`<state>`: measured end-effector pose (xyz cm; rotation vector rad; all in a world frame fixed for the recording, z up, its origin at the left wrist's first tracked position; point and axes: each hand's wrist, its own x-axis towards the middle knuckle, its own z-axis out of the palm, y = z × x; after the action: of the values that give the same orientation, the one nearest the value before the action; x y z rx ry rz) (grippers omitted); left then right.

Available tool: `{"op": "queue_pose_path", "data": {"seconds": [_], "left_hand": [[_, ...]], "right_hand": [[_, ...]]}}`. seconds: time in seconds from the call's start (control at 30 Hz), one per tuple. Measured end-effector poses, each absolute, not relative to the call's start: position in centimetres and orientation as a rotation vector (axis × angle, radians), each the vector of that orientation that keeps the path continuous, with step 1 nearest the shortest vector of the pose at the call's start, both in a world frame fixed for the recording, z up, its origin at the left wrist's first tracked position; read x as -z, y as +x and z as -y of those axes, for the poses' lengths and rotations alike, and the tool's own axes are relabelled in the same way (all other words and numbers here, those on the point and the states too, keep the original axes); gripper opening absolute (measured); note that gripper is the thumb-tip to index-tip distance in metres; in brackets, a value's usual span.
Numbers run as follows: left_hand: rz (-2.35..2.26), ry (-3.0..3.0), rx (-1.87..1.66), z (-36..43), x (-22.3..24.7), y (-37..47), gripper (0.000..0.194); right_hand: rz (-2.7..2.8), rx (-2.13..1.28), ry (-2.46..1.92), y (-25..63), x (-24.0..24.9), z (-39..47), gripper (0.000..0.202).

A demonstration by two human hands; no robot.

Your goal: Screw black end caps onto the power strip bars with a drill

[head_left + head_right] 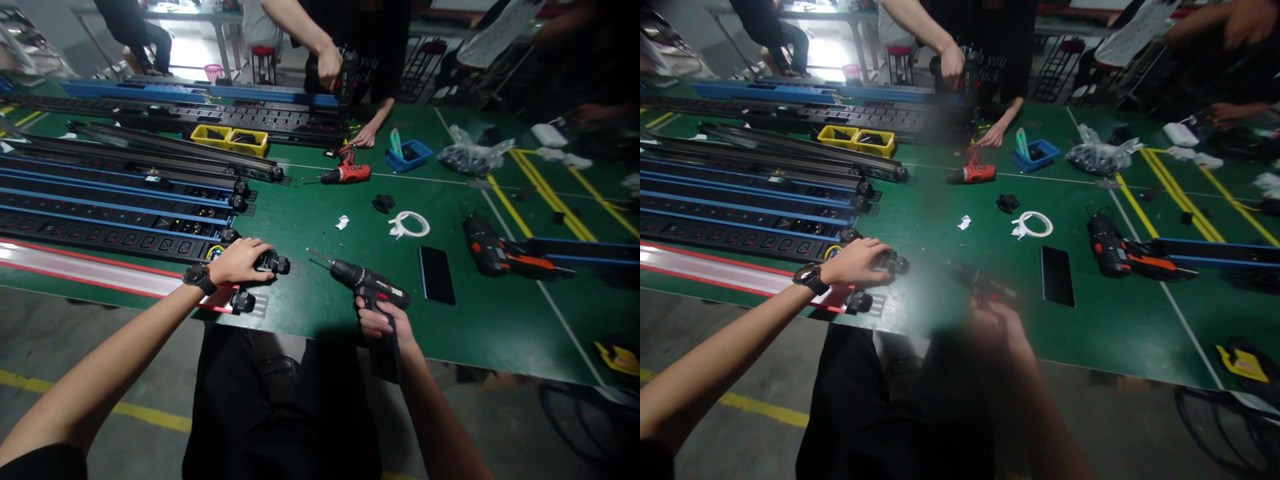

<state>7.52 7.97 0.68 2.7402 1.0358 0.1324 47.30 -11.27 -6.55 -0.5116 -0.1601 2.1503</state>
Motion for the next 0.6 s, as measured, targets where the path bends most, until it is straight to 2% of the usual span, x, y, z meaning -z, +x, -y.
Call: {"op": "queue_pose_path", "data": {"seconds": [0.3,0.6], "left_hand": [[-1.176,2.808,-0.212,-6.9,0.6,7.9,0.064],[-1.185,2.927,-0.130,-6.1,-0.9,8.3,0.059]], "right_hand": [[0.081,-2.159,-0.447,47.2,6.6,11.2,0.020],[0.146,-2.169,-0.454,47.3,6.5,10.9,0.018]]}}
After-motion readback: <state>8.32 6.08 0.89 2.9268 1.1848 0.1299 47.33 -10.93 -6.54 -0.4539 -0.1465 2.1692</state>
